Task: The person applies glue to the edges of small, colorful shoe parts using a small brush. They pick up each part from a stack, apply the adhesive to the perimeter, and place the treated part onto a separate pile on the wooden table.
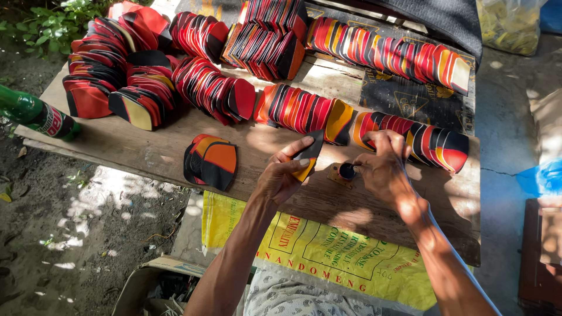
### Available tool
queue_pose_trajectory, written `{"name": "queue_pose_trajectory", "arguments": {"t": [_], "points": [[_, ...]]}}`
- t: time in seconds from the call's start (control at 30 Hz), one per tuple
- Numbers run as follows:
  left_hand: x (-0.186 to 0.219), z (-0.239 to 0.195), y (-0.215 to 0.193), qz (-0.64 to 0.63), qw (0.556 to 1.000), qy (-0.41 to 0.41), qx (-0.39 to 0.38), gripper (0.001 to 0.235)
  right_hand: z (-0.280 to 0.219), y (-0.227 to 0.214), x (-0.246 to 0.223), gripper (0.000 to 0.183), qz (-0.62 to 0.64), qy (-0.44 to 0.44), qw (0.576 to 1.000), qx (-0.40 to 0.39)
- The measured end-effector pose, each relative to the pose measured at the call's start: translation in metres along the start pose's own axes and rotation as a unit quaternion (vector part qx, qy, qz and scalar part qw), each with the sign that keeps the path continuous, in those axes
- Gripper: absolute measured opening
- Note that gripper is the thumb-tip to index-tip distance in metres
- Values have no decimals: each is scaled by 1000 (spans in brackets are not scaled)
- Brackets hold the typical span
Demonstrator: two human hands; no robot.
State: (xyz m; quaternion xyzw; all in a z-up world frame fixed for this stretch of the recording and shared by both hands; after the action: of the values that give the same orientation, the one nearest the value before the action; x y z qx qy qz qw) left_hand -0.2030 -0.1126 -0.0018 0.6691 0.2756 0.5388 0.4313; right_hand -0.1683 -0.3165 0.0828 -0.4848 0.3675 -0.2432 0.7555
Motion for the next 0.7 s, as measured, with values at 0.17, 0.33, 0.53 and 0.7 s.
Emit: {"name": "queue_pose_trajectory", "arguments": {"t": [0.17,0.33,0.53,0.7], "points": [[7,-4,-7,-18,1000,11,15,59,7,11,-14,8,-45,-64,997,-8],[8,-4,-9,-32,999,15,1,62,8,15,-13,9,-28,-53,998,-14],[7,2,-10,-40,999,18,-13,62,6,18,-6,8,-27,-40,999,-20],[3,2,-16,-24,999,27,-12,54,4,24,-1,12,-16,-26,999,-41]]}}
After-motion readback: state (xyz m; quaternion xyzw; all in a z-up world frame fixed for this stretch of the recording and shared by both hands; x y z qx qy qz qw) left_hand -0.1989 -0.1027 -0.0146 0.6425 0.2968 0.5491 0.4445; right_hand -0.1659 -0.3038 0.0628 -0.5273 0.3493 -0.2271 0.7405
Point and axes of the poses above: each hand's wrist, its own z-axis towards the middle knuckle, its own y-axis out of the palm, x = y × z, the point moved 7 cm from there along z, towards the middle knuckle, and after that the axes turned 7 degrees about -x, right-handed, at the moved point
